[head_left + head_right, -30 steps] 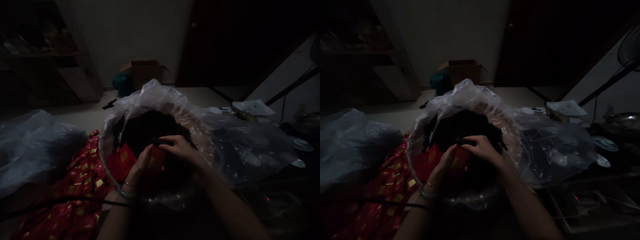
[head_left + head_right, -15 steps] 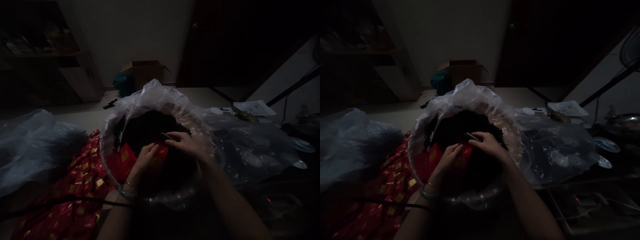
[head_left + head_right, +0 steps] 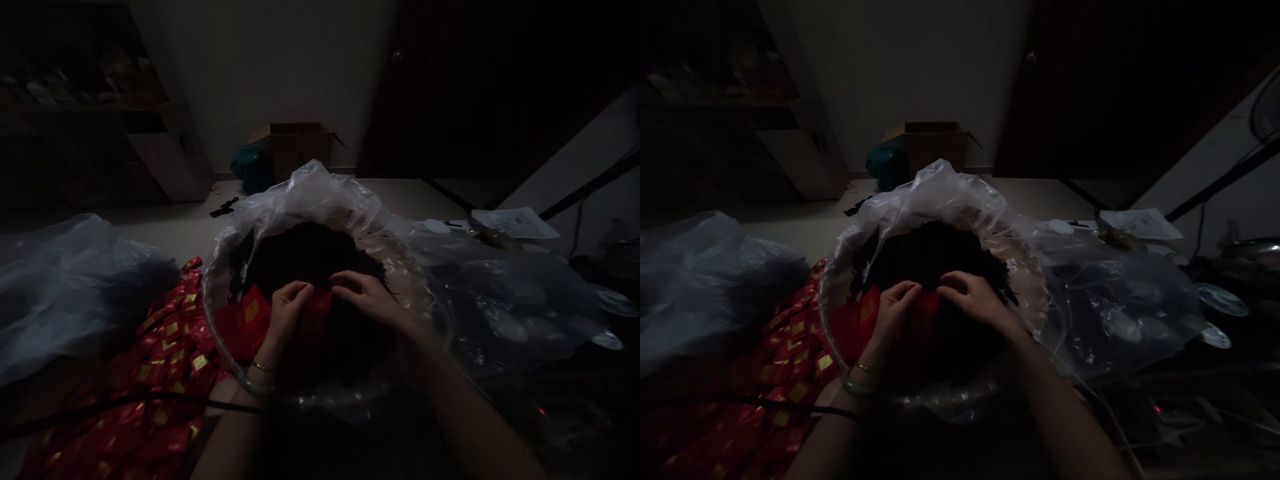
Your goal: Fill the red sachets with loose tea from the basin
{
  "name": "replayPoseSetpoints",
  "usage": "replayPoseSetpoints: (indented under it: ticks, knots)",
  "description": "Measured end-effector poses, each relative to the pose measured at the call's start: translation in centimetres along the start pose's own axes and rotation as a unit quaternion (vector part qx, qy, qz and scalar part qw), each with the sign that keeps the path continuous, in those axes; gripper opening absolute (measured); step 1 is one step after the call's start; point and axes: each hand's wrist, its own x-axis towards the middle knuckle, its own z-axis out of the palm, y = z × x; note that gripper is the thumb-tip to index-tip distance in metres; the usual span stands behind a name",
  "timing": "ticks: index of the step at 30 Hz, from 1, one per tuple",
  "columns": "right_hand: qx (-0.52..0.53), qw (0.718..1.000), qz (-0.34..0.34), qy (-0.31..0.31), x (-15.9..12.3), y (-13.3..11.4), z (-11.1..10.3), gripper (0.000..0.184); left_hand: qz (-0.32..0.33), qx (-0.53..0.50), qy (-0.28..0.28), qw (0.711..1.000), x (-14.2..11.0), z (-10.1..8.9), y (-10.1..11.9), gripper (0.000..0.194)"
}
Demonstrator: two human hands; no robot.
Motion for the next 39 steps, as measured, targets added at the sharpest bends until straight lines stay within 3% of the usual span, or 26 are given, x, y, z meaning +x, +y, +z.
replayPoseSetpoints:
  ticks: [5, 13, 16, 18, 19, 21, 23, 24, 26, 28, 34, 39]
  knots:
    - [0.064, 0.996, 0.001, 0.058, 0.3, -1.3, 2.4, 0.014, -0.019, -0.022, -0.031, 0.999, 0.1, -0.5, 0.0, 0.023]
    - [0.103, 0.991, 0.085, -0.002, 0.2, -1.5, 0.6, 0.027, -0.065, -0.012, -0.107, 0.992, 0.4, -1.3, 0.3, 0.034]
    - [0.087, 0.989, 0.098, 0.072, 0.0, -0.9, -0.9, 0.031, 0.003, 0.118, -0.031, 0.993, 0.9, -3.2, 0.9, 0.039]
    - [0.086, 0.977, 0.100, 0.165, 0.0, -0.4, -1.6, 0.034, 0.068, 0.304, 0.056, 0.949, 1.2, -5.0, 1.1, 0.033]
    - [0.092, 0.968, 0.097, 0.211, -0.1, -0.4, -1.7, 0.037, 0.070, 0.414, 0.094, 0.903, 1.3, -5.9, 1.1, 0.032]
    - [0.129, 0.953, 0.080, 0.261, -0.5, -1.0, -1.0, 0.044, 0.027, 0.577, 0.107, 0.809, 1.5, -7.3, 0.9, 0.035]
    - [0.196, 0.955, 0.043, 0.216, -1.3, -2.5, 0.4, 0.053, -0.026, 0.646, 0.083, 0.759, 1.5, -8.0, 0.5, 0.034]
    - [0.243, 0.959, 0.019, 0.142, -1.8, -3.4, 1.1, 0.059, -0.042, 0.659, 0.068, 0.748, 1.5, -8.1, 0.3, 0.033]
    - [0.338, 0.940, -0.017, -0.050, -2.5, -5.0, 2.4, 0.069, -0.056, 0.664, 0.035, 0.745, 1.6, -8.1, 0.0, 0.032]
    - [0.383, 0.913, -0.021, -0.137, -2.7, -5.8, 3.1, 0.067, -0.065, 0.656, 0.012, 0.752, 1.6, -8.0, 0.0, 0.031]
    - [0.368, 0.924, 0.052, -0.084, -1.2, -3.2, 2.6, 0.047, -0.107, 0.596, -0.024, 0.795, 2.0, -9.3, 0.5, 0.024]
    - [0.341, 0.929, 0.088, -0.114, -0.8, -1.9, 2.9, 0.047, -0.102, 0.526, -0.051, 0.843, 2.0, -10.2, 0.4, 0.018]
